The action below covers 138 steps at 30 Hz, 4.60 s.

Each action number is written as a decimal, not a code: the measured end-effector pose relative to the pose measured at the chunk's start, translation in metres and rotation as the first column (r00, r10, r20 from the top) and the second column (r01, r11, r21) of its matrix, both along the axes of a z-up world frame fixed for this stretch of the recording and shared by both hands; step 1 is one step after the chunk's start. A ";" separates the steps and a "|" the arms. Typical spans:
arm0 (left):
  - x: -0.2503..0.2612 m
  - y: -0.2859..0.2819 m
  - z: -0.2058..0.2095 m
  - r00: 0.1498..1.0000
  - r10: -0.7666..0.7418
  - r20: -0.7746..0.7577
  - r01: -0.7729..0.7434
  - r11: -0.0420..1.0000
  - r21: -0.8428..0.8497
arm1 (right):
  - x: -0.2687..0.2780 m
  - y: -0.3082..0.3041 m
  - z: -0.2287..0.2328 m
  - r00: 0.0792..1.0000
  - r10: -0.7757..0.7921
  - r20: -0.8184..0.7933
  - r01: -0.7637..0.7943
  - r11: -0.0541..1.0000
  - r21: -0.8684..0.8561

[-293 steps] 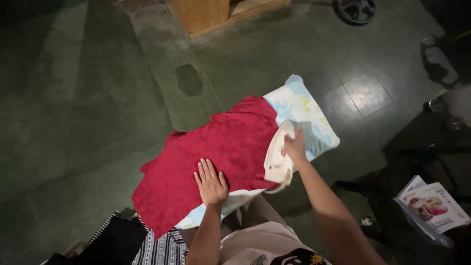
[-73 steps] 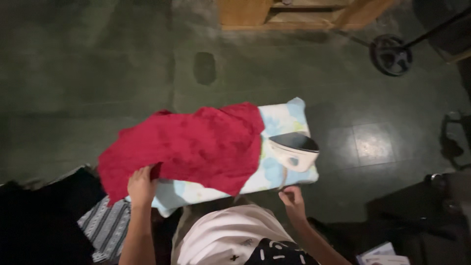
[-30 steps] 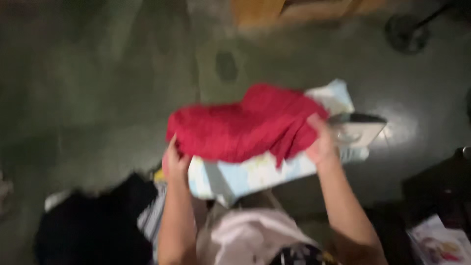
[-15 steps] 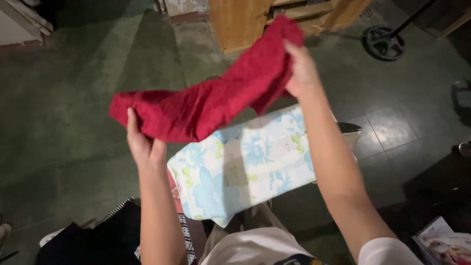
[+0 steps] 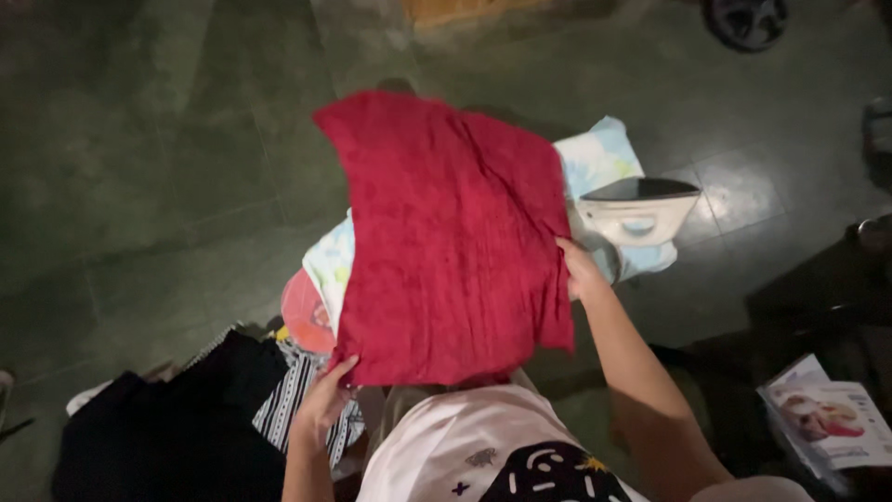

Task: The person irons a red cloth on a small ironing board. They repeatedly smooth the fabric with an iron, flip the cloth over, and continue ironing the other side.

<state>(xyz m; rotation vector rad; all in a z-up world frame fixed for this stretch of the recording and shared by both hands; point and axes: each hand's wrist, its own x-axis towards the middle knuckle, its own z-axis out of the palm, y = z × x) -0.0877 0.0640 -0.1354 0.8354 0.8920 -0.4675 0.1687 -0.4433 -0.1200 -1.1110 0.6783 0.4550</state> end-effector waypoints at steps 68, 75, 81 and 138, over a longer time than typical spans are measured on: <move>0.089 -0.020 0.017 0.969 0.115 0.217 -0.146 0.980 0.133 | 0.032 0.030 0.075 0.939 0.341 -0.043 -0.333 0.873 -0.356; 0.036 0.002 -0.042 0.975 0.026 0.222 -0.047 0.995 0.092 | -0.009 -0.028 0.018 0.946 0.319 -0.065 -0.296 0.760 -0.578; 0.032 0.014 -0.028 0.876 -0.459 -0.149 0.345 0.380 0.858 | -0.055 -0.091 -0.018 0.801 0.449 -0.396 -0.460 0.039 -0.887; 0.166 -0.228 0.022 0.644 -0.735 -0.213 0.063 -0.227 0.972 | 0.029 -0.002 0.076 0.541 0.835 0.099 -0.287 0.294 -0.911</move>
